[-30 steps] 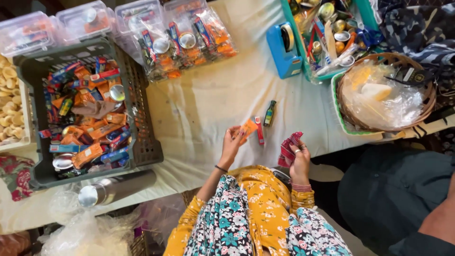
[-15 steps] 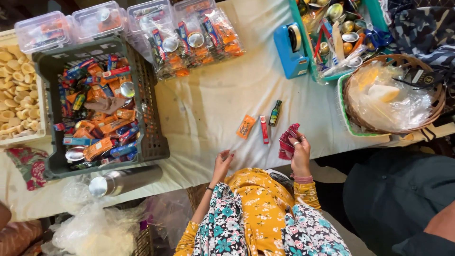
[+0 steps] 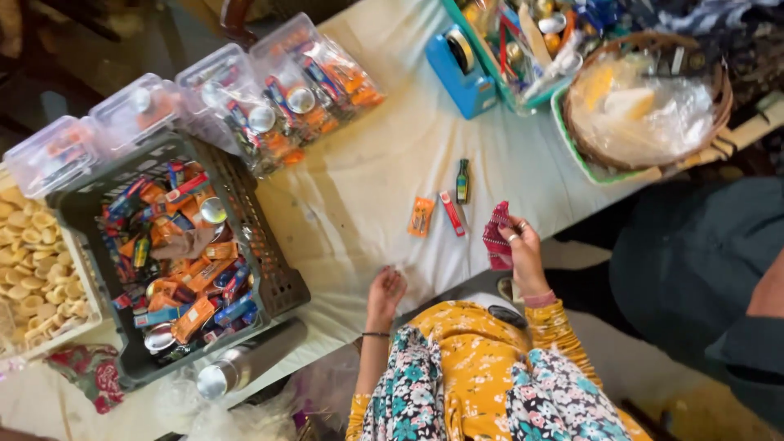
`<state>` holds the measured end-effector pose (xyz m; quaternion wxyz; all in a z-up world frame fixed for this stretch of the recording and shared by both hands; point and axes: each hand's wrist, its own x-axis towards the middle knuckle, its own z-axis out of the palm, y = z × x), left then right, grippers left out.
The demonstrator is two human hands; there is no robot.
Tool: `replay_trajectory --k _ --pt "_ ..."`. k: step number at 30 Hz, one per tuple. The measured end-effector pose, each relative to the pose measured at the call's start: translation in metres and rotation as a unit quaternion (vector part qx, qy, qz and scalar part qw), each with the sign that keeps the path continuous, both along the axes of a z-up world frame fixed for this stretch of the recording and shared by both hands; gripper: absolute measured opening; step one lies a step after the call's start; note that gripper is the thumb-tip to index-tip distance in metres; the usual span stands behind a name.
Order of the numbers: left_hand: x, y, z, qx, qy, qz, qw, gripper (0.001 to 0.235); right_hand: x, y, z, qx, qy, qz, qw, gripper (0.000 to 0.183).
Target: The person sits at a table and wipes small packaged items with a cloth. They then pick up a plastic bag and place the items inside it.
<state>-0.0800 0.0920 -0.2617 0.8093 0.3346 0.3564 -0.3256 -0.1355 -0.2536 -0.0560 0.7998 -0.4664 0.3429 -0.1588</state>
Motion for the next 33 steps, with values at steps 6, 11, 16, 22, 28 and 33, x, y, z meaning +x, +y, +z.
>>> replay_trajectory --k 6,11,16,22,28,33 --pt "0.012 0.01 0.035 -0.077 0.057 0.001 0.995 0.026 -0.003 -0.006 -0.027 -0.039 -0.02 -0.039 0.998 0.028" --pt "0.028 0.001 0.037 -0.121 0.093 0.013 0.988 0.017 0.025 -0.008 -0.037 -0.016 0.056 -0.047 0.997 0.044" --pt "0.019 -0.006 0.027 -0.132 0.067 0.035 0.988 0.017 0.056 -0.049 -0.074 -0.053 0.059 -0.048 0.996 0.052" --pt "0.016 -0.012 0.041 -0.116 0.059 0.073 0.989 0.016 0.091 -0.096 0.021 -0.651 0.159 -0.004 0.742 0.034" --pt "0.001 -0.019 0.013 -0.071 0.024 0.11 0.991 0.015 0.109 -0.173 0.048 -0.783 0.194 -0.062 0.588 0.038" --pt "0.006 -0.022 0.025 -0.023 0.037 0.091 0.995 0.01 0.076 -0.136 0.085 -0.788 0.161 -0.124 0.582 0.013"
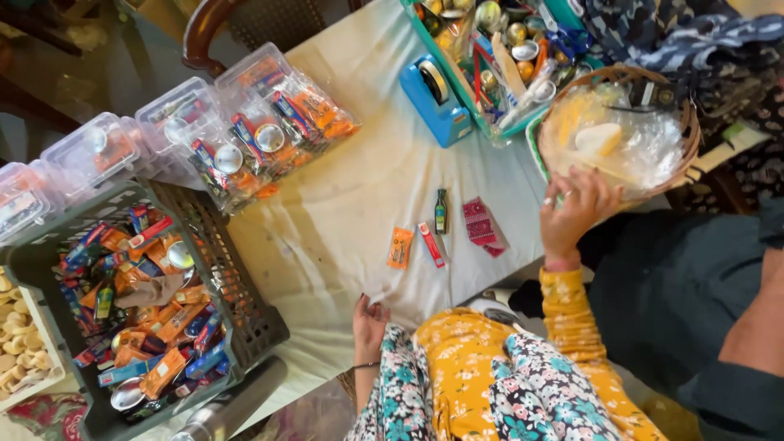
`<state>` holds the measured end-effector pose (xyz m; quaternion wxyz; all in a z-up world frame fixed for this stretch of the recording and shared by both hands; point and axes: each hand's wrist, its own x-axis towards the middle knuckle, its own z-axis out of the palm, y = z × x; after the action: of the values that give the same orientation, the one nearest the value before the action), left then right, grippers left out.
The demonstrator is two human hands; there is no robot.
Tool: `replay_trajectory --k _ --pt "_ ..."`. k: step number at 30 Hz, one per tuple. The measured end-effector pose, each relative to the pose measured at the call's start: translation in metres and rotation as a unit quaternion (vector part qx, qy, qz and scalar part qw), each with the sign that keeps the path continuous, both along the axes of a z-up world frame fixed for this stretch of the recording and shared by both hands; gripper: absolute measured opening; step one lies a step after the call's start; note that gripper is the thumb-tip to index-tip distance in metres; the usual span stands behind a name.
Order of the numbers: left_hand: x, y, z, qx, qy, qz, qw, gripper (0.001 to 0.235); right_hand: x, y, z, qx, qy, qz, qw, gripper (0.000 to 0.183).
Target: The person sits at a table and wipes small packaged items with a cloth. They then pick up a plastic bag and place the items inside it.
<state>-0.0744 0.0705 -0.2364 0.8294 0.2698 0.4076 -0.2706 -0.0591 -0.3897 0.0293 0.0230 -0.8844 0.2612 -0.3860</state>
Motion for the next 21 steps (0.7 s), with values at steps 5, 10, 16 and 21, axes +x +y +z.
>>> replay_trajectory --k 5,10,16,21 --pt "0.005 0.0 -0.041 0.01 -0.087 -0.1 0.991 0.027 -0.019 0.092 0.019 0.06 -0.012 0.149 0.987 0.013" --pt "0.0 -0.028 0.035 -0.212 -0.137 -0.158 0.955 0.068 -0.02 0.175 0.019 0.146 0.028 0.371 0.917 0.024" --pt "0.043 -0.071 0.145 -0.066 -0.298 -0.136 0.943 0.064 -0.032 0.225 0.003 0.135 0.169 0.566 0.796 0.024" --pt "0.052 -0.07 0.182 -0.039 -0.311 -0.1 0.944 0.053 -0.023 0.217 -0.004 0.225 0.094 0.465 0.851 0.037"
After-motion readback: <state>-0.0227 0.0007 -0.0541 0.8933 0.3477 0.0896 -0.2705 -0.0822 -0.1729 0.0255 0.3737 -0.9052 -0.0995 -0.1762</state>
